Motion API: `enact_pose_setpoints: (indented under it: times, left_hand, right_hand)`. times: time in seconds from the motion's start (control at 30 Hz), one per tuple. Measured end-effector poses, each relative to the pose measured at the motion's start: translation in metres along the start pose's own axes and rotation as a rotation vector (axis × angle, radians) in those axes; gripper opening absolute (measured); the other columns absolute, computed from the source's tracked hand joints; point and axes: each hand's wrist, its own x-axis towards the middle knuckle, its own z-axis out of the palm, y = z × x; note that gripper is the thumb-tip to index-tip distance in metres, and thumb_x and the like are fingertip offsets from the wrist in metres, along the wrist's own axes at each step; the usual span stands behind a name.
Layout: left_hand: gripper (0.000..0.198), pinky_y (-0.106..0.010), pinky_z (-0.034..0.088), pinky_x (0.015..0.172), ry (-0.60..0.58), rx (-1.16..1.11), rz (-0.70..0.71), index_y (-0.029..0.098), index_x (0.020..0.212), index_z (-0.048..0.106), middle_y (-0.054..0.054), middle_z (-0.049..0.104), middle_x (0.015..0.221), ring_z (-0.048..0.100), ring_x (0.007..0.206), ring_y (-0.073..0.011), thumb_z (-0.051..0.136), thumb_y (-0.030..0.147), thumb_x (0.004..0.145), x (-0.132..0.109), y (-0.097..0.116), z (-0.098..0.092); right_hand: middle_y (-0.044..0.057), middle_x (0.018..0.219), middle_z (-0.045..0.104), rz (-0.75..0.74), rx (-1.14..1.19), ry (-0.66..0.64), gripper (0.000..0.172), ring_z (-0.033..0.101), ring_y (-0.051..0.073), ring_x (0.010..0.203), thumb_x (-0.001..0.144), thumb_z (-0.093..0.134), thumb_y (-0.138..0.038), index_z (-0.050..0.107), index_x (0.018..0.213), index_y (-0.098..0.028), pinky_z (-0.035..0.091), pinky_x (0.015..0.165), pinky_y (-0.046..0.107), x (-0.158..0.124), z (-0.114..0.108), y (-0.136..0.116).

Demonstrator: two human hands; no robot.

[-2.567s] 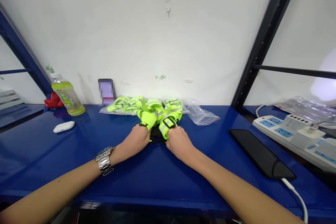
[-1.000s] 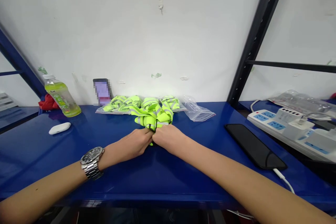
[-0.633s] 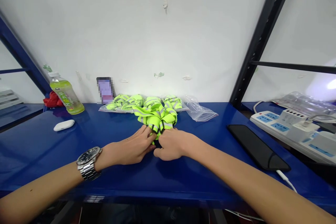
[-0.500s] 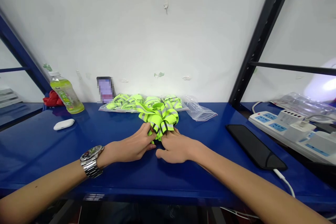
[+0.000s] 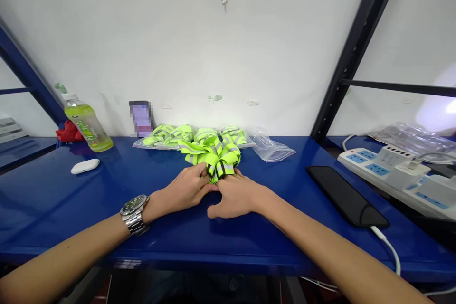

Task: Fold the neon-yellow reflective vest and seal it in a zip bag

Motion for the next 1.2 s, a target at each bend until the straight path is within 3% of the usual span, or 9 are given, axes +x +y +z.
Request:
enact_pose_setpoints:
  times: [0.2,0.37,0.6,0.73,0.8,0.87,0.93,1.07,1.2]
  left_hand:
    - [0.048,-0.028,0.035,0.060,0.060,-0.071,-0.068,0.015,0.067,0.063,-0.005,0.050,0.078,0.049,0.071,-0.0143,0.035,0.040,0.098,0.000,0.001,0.003]
    - [0.035,-0.029,0.035,0.058,0.075,0.023,-0.075,0.015,0.070,0.064,-0.006,0.052,0.082,0.050,0.071,-0.0157,0.046,0.037,0.091,0.000,0.006,0.006]
    - [0.026,-0.029,0.032,0.054,0.099,0.121,-0.166,0.016,0.066,0.062,-0.005,0.053,0.078,0.051,0.067,-0.0161,0.048,0.028,0.084,0.005,0.010,0.018]
    - [0.028,-0.029,0.031,0.054,0.098,0.125,-0.158,0.016,0.064,0.061,-0.005,0.053,0.076,0.051,0.065,-0.0158,0.047,0.029,0.085,0.005,0.007,0.019]
    - [0.031,-0.029,0.031,0.054,0.091,0.113,-0.157,0.016,0.064,0.060,-0.005,0.053,0.076,0.051,0.065,-0.0154,0.046,0.030,0.087,0.004,0.006,0.018]
    - [0.034,-0.028,0.032,0.055,0.082,0.100,-0.160,0.016,0.065,0.061,-0.005,0.053,0.077,0.051,0.065,-0.0153,0.043,0.032,0.090,0.004,0.006,0.017]
    - [0.035,-0.028,0.033,0.055,0.079,0.093,-0.162,0.016,0.069,0.061,-0.005,0.053,0.077,0.051,0.064,-0.0153,0.042,0.034,0.091,0.005,0.006,0.017]
    - [0.030,-0.029,0.036,0.057,0.084,0.097,-0.168,0.016,0.071,0.062,-0.005,0.053,0.077,0.052,0.066,-0.0164,0.044,0.031,0.089,0.006,0.007,0.018]
    - [0.033,-0.030,0.040,0.060,0.065,0.083,-0.129,0.016,0.073,0.061,-0.006,0.052,0.081,0.054,0.071,-0.0176,0.039,0.029,0.093,0.001,0.008,0.016]
  right_hand:
    - [0.012,0.107,0.057,-0.010,0.088,0.075,0.045,0.052,0.033,0.100,0.068,0.062,-0.052,0.059,0.097,-0.018,0.046,0.076,0.039,-0.001,0.009,0.008]
    - [0.008,0.092,0.058,-0.004,0.149,0.052,0.035,0.053,0.029,0.093,0.070,0.062,-0.050,0.057,0.084,-0.018,0.045,0.073,0.036,0.001,0.011,0.012]
    - [0.003,0.078,0.059,-0.134,0.051,0.158,0.009,0.056,0.019,0.078,0.080,0.053,-0.026,0.052,0.075,-0.018,0.043,0.073,0.030,0.007,0.015,0.012]
    - [0.007,0.087,0.065,-0.065,-0.248,0.375,0.013,0.060,0.018,0.067,0.084,0.056,-0.028,0.059,0.088,-0.016,0.038,0.055,0.026,-0.001,0.026,0.016]
    - [0.007,0.084,0.066,-0.150,-0.408,0.528,0.019,0.061,0.018,0.064,0.089,0.054,-0.032,0.061,0.093,-0.015,0.038,0.052,0.027,-0.007,0.030,0.018]
    - [0.008,0.081,0.066,-0.297,-0.535,0.692,0.022,0.062,0.020,0.069,0.092,0.051,-0.033,0.063,0.099,-0.015,0.043,0.057,0.029,-0.011,0.030,0.021]
    - [0.012,0.092,0.066,-0.372,-0.609,0.800,0.028,0.063,0.025,0.086,0.091,0.052,-0.031,0.060,0.112,-0.013,0.048,0.072,0.035,-0.012,0.028,0.023]
    - [0.021,0.120,0.057,-0.396,-0.613,0.704,0.048,0.050,0.034,0.114,0.089,0.052,-0.033,0.050,0.127,-0.004,0.044,0.095,0.048,-0.006,0.024,0.027]
    - [0.022,0.108,0.059,-0.401,-0.558,0.601,0.043,0.056,0.031,0.103,0.091,0.048,-0.026,0.050,0.124,0.002,0.051,0.085,0.043,-0.001,0.029,0.031]
